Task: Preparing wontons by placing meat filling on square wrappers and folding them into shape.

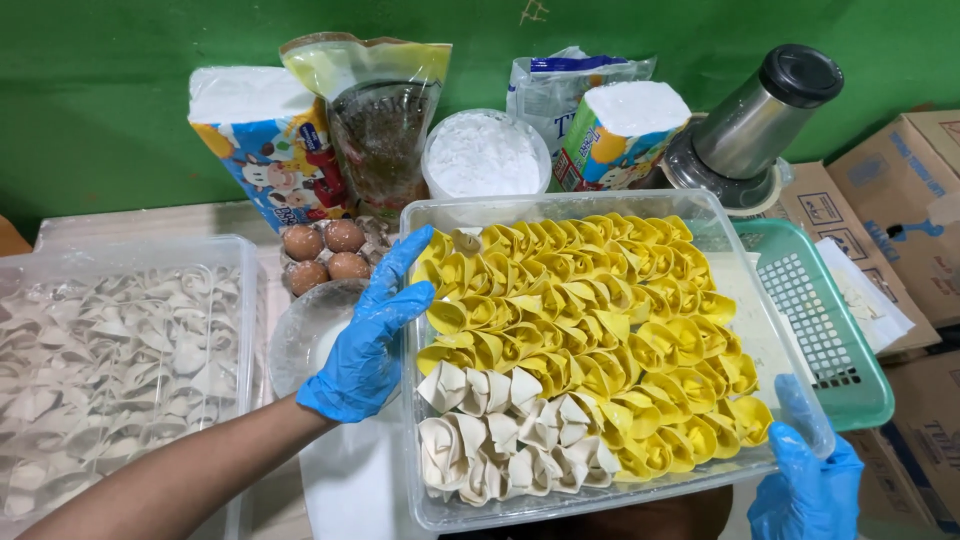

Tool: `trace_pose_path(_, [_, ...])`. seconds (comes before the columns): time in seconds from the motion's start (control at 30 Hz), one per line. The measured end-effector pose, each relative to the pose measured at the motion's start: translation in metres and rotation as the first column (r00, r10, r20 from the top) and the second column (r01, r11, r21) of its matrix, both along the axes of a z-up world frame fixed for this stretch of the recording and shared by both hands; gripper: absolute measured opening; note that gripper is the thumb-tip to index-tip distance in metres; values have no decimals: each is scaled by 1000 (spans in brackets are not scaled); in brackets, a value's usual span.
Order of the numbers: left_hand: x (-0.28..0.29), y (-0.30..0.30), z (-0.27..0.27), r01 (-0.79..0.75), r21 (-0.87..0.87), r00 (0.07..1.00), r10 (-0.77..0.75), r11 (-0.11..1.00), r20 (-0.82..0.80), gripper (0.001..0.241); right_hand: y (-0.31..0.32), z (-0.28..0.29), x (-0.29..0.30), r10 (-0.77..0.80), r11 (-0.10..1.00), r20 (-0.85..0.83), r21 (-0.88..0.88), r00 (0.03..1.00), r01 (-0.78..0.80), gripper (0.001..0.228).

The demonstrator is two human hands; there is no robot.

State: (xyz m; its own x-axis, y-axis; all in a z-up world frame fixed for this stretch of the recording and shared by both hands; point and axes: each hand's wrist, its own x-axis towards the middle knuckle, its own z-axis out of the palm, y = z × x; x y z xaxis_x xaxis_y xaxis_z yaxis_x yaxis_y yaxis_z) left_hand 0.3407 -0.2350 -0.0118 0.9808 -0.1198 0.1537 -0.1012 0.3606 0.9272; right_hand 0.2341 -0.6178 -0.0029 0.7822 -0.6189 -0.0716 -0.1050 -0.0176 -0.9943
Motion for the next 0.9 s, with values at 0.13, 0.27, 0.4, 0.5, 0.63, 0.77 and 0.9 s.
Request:
trace_pose_path(0.13, [0, 2, 0, -2, -67, 998, -3, 998, -69, 69, -2, -5, -2, 40, 999, 29, 7, 999, -40, 66])
trace_pose_path(0.27, [0, 2, 0, -21, -25, 999, 20, 999, -46, 68, 6, -3, -4, 38, 999, 18, 4, 999, -39, 61])
trace_pose_path(0.4, [2, 5, -2, 3, -61, 994, -10, 998, -106, 69, 29, 16, -2, -150, 983, 48, 113, 987, 144, 34])
trace_pose_path(0.5, [4, 9, -5, 4, -26, 996, -6, 1000, -94, 68, 14, -3, -2, -157, 983, 103, 117, 982, 145, 36])
trace_pose_path(0.63, [3, 10, -1, 16, -56, 988, -25, 998, -153, 70, 5, -27, -10, 197, 791, 453, -597, 870, 132, 75])
trace_pose_path(0.77, [1, 13, -1, -15, -60, 990, 7, 998, -143, 74, 30, -4, -5, 53, 915, 260, -399, 964, 58, 61])
trace_pose_path(0.9, [-3, 28, 2, 82, 17, 993, -80, 997, -89, 66, 79, 57, -3, 143, 814, 54, -575, 988, -87, 65])
